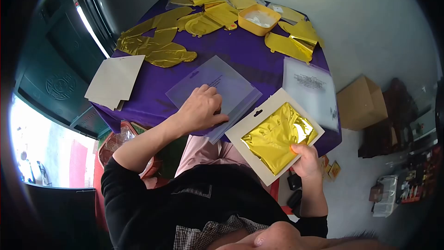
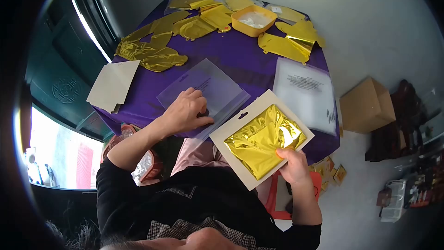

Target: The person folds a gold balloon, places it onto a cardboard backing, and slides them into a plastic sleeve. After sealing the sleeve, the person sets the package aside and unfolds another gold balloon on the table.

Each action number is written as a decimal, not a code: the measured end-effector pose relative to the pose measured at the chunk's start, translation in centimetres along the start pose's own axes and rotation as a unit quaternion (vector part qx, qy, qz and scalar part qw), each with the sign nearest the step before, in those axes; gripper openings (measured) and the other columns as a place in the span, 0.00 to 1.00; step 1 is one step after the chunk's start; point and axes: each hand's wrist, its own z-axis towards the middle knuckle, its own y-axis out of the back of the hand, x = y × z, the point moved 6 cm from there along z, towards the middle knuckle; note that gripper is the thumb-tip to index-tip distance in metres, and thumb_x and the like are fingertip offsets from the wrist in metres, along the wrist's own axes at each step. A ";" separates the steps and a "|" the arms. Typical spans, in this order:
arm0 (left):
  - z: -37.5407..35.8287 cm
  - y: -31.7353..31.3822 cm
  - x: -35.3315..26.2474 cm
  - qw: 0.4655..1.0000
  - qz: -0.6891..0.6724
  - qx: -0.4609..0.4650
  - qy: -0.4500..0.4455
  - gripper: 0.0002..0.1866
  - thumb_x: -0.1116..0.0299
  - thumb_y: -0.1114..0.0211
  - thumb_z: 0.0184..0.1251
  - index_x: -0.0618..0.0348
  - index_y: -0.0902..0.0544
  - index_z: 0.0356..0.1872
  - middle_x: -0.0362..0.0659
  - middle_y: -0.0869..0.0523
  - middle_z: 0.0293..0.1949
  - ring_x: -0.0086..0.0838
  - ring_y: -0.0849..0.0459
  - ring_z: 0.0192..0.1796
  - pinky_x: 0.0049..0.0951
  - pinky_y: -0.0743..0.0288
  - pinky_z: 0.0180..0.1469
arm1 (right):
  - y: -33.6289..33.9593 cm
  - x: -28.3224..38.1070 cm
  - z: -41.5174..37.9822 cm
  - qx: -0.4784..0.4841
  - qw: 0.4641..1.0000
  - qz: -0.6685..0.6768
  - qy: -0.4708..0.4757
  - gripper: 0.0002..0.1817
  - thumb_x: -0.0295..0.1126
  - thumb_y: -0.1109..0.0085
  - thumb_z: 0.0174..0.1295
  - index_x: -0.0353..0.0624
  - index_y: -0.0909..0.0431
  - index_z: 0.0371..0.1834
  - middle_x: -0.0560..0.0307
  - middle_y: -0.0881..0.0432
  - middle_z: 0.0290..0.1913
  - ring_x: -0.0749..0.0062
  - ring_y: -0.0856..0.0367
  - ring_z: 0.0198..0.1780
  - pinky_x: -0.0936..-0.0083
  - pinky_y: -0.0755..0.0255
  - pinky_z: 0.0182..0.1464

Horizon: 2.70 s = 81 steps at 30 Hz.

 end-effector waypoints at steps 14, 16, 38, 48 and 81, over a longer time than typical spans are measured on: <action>0.9 -0.9 0.0 0.997 0.047 0.056 0.004 0.13 0.60 0.31 0.55 0.60 0.17 0.24 0.47 0.19 0.33 0.41 0.23 0.44 0.38 0.29 0.49 | -1.2 0.1 0.1 0.028 0.999 -0.015 -0.016 0.36 0.24 0.49 0.55 0.30 0.41 0.71 0.41 0.29 0.67 0.53 0.28 0.67 0.58 0.34 0.69; 1.0 -1.0 -0.4 0.996 0.074 0.054 -0.012 0.12 0.61 0.32 0.54 0.60 0.17 0.23 0.47 0.19 0.32 0.41 0.23 0.43 0.38 0.29 0.49 | -1.3 0.4 0.1 0.028 0.999 -0.012 -0.013 0.36 0.24 0.49 0.55 0.30 0.42 0.71 0.42 0.29 0.67 0.52 0.28 0.67 0.58 0.34 0.69; 1.2 -1.0 -1.6 0.997 -0.007 0.065 0.049 0.10 0.68 0.41 0.58 0.66 0.23 0.23 0.57 0.18 0.22 0.54 0.17 0.28 0.47 0.21 0.34 | -1.5 -3.2 0.8 -0.019 0.998 -0.028 -0.062 0.26 0.24 0.48 0.62 0.32 0.34 0.66 0.48 0.20 0.54 0.61 0.17 0.50 0.65 0.21 0.49; 0.5 -1.4 -2.5 0.997 0.014 0.067 0.022 0.10 0.68 0.41 0.58 0.64 0.23 0.24 0.54 0.17 0.22 0.51 0.16 0.27 0.46 0.21 0.32 | -1.6 -5.4 1.3 0.036 0.992 0.009 -0.121 0.34 0.23 0.51 0.59 0.34 0.42 0.72 0.45 0.28 0.67 0.55 0.27 0.66 0.58 0.33 0.69; 1.6 -3.1 -6.3 0.993 0.066 -0.046 -0.083 0.09 0.71 0.38 0.57 0.65 0.26 0.33 0.51 0.19 0.28 0.43 0.15 0.27 0.38 0.23 0.25 | -3.1 -8.9 0.3 0.103 0.988 -0.008 -0.114 0.14 0.32 0.51 0.71 0.31 0.25 0.50 0.50 0.17 0.42 0.65 0.17 0.37 0.71 0.24 0.36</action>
